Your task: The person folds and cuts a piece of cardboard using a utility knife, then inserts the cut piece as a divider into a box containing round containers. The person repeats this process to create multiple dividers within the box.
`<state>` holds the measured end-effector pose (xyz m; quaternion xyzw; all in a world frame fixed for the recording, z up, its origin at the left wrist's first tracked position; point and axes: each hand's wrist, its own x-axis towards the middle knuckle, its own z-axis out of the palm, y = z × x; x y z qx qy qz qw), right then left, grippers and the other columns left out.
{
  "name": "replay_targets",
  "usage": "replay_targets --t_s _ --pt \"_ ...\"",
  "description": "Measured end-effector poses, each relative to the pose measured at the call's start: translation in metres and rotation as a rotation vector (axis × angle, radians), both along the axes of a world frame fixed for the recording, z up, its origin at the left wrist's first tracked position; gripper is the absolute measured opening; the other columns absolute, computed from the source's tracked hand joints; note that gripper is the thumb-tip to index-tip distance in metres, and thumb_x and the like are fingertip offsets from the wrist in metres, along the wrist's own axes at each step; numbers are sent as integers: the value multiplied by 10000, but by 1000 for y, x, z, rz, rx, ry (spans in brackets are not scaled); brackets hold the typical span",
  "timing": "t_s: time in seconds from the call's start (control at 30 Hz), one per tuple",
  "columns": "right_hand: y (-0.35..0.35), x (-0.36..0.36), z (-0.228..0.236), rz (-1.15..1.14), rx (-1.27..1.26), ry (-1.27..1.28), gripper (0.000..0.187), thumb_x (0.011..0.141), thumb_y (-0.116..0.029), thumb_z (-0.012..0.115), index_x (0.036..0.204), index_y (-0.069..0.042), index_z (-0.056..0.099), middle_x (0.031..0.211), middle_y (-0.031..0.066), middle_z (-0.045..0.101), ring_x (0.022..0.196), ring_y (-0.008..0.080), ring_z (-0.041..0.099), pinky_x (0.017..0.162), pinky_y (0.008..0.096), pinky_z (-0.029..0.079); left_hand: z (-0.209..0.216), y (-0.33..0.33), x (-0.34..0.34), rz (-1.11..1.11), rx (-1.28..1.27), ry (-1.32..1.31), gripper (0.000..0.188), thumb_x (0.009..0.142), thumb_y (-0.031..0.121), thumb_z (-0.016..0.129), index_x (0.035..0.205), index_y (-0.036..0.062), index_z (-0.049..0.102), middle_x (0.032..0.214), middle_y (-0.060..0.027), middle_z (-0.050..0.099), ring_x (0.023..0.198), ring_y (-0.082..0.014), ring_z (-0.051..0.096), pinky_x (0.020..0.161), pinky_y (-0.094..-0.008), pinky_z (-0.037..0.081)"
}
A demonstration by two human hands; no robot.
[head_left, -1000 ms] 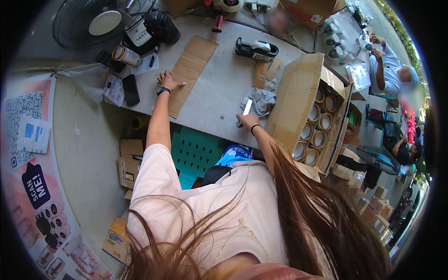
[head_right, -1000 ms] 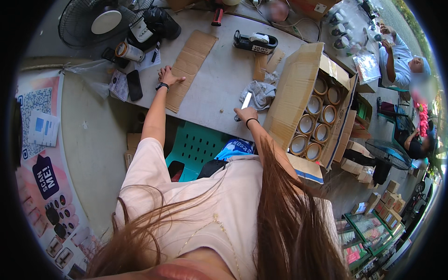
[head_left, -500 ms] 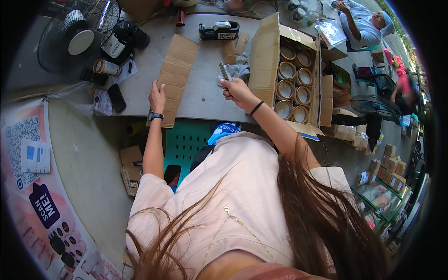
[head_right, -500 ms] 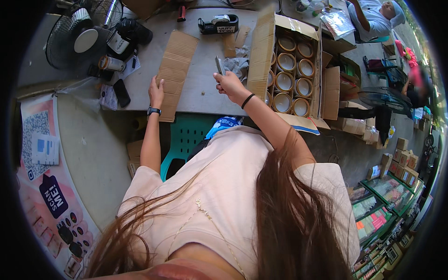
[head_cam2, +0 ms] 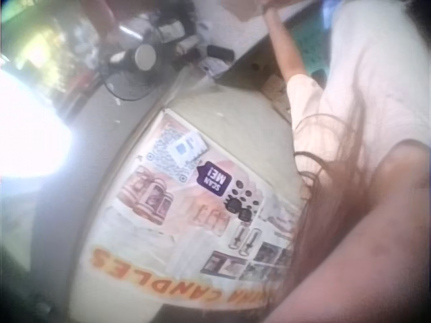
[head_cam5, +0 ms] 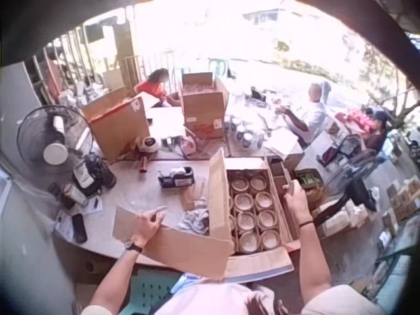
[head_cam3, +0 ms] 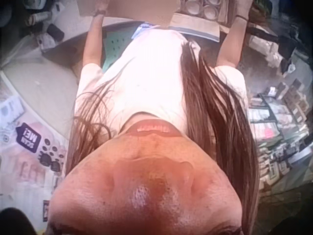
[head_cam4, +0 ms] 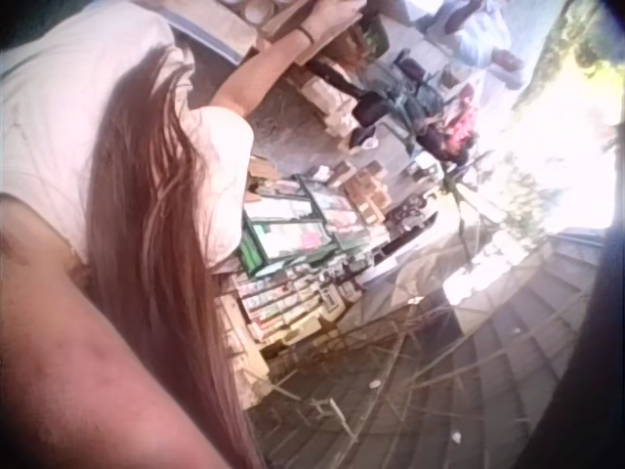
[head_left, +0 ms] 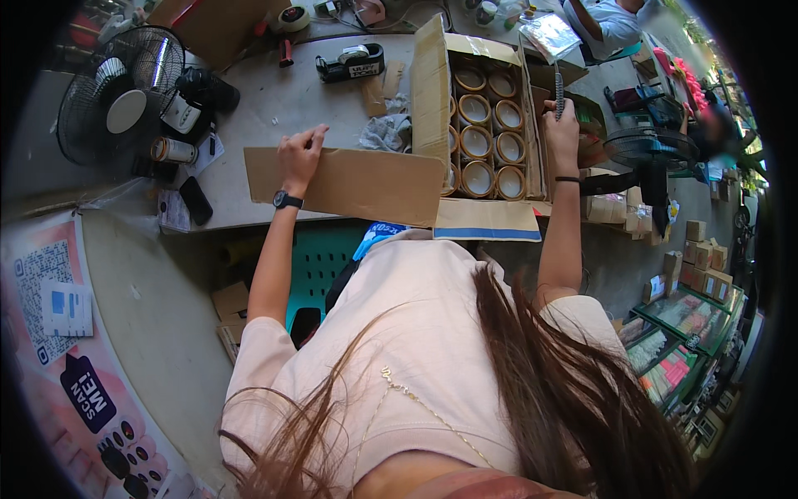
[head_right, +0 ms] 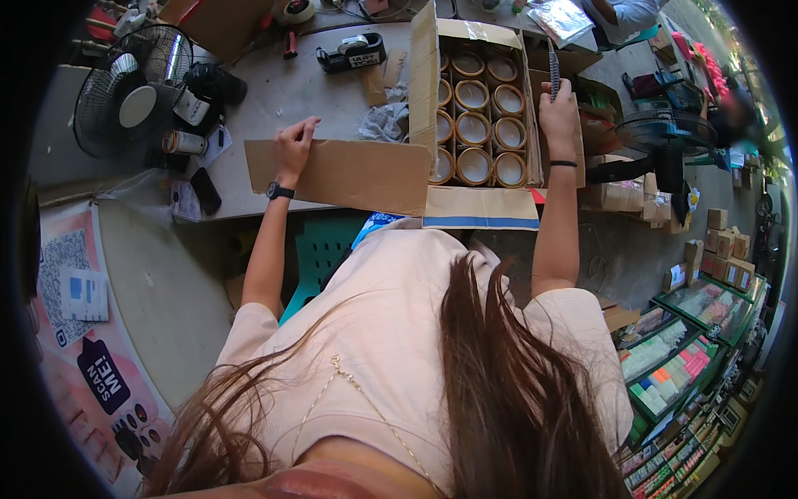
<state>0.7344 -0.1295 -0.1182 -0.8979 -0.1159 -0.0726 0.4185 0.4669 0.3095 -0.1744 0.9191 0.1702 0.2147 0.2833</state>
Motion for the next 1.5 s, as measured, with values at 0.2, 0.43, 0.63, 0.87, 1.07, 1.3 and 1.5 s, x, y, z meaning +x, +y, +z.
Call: replay_targets --t_s 0.2,0.43,0.63,0.87,1.07,1.3,1.5 --pt "-23 31 -72 379 146 450 440 856 -46 727 1263 -39 561 948 53 600 792 173 584 747 333 516 11 -70 138 -612 140 272 669 939 597 551 1508 271 417 719 -145 673 689 -346 654 654 -434 504" --pt "22 -7 -79 210 -244 420 564 824 -145 777 1324 -69 526 1044 160 669 960 340 639 852 397 497 -23 -121 188 -794 198 660 673 925 583 545 1524 325 376 1277 -163 645 1130 -343 632 953 -435 504" --pt "21 -8 -85 236 -226 276 564 840 -143 751 1349 -67 518 1101 203 670 1029 370 637 899 400 492 -35 -112 195 -826 176 629 655 924 646 534 1511 415 358 1206 -201 666 1040 -367 660 898 -427 521" --pt "22 -7 -85 223 -211 317 564 838 -148 754 1342 -55 520 1092 207 669 1029 367 637 901 403 491 -37 -112 196 -830 165 625 656 925 645 533 1513 417 353 1166 -191 685 1010 -366 669 880 -427 524" --pt "19 -5 -91 237 -204 329 463 860 -180 735 1256 -29 549 1046 182 675 971 337 647 870 393 496 -31 -113 189 -782 114 619 613 926 607 553 1492 435 389 1141 -173 700 1006 -337 679 880 -424 531" --pt "18 -1 -86 160 193 391 243 927 -161 668 1115 -22 600 838 27 657 618 142 569 648 326 522 -14 -105 167 -595 95 293 501 966 550 534 1386 279 571 853 -185 717 811 -350 689 747 -423 540" --pt "44 -27 9 375 293 435 209 975 -268 642 898 -73 648 936 53 740 777 116 682 736 286 535 46 -71 136 -339 110 2 441 969 536 538 1062 160 749 762 -148 703 731 -345 690 663 -422 541"
